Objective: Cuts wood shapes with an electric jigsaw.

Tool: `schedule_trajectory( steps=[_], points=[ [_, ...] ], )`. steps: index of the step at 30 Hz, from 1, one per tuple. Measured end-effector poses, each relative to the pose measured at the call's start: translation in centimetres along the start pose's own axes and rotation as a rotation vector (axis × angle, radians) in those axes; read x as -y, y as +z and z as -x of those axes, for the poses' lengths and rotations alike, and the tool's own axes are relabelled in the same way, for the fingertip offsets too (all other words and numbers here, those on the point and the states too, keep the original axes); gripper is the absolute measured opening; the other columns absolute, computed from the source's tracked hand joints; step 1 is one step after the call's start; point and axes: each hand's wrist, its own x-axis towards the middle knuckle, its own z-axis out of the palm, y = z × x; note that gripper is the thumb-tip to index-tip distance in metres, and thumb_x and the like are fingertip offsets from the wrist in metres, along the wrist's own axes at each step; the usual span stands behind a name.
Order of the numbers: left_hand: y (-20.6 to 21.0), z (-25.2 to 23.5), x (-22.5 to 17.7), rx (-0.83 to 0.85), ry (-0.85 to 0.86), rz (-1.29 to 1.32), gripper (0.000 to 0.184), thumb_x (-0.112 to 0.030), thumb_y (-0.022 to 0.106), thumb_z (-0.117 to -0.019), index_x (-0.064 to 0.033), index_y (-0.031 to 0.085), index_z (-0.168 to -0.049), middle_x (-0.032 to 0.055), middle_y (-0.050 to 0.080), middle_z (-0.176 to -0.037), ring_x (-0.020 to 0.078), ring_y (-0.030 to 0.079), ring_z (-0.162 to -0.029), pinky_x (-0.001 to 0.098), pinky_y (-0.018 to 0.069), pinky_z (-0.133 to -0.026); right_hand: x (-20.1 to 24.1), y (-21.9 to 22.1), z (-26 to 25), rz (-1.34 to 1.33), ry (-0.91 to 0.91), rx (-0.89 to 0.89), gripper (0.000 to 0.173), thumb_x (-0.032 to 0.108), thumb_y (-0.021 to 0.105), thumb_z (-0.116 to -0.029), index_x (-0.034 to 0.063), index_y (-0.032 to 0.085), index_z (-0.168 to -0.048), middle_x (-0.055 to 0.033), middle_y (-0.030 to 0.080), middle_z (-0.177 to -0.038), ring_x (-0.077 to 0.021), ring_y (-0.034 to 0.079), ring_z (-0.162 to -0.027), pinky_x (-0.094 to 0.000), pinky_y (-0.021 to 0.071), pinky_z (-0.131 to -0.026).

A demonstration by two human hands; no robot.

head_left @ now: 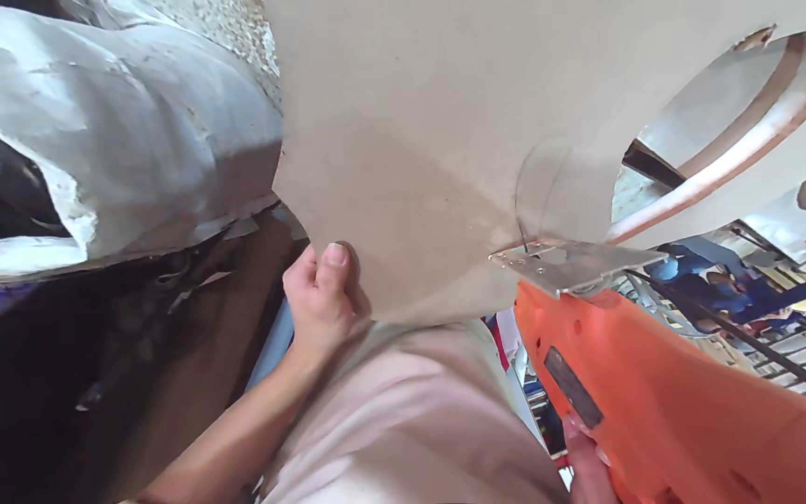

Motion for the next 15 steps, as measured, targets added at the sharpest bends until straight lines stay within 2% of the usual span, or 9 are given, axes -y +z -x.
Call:
schedule_trajectory(
  steps=[4,8,15],
  points=[
    [0.03,0.01,0.02,-0.008,-0.011,-0.013,0.026,-0.034,0.045,-0.1086,-0.0199,0.065,-0.098,-0.0161,0.07,-0.082,-0.0018,0.069,-0.076,0.0197,0.0598,-0.071,-0.16,-0.11,0.12,0.002,-0.002,-0.035,0.03,0.004,0.071,-0.0937,0.0236,0.071,-0.117,0.0075,0.076,-0.103,-0.0052,0.072,-0.099,-0.0243,0.0588,-0.091],
    [0.11,0.01,-0.04,-0.006,-0.023,-0.002,0.027,-0.035,0.046,-0.1085,-0.0197,0.066,-0.099,-0.0154,0.071,-0.084,-0.0009,0.07,-0.078,0.0209,0.0608,-0.072,0.27,0.35,0.11,0.108,-0.014,-0.057,0.028,0.007,0.072,-0.0938,0.0251,0.07,-0.115,0.0108,0.075,-0.102,-0.0033,0.071,-0.098,-0.0238,0.0593,-0.091],
    [0.1,0.1,-0.16,-0.009,-0.039,0.001,0.028,-0.037,0.047,-0.1082,-0.0192,0.066,-0.098,-0.014,0.072,-0.083,0.0002,0.07,-0.076,0.0213,0.0613,-0.071,0.31,0.32,-0.52,0.173,-0.083,-0.006,0.022,0.011,0.07,-0.0966,0.0239,0.07,-0.115,0.0118,0.075,-0.101,-0.0019,0.071,-0.097,-0.0225,0.0596,-0.089]
  ],
)
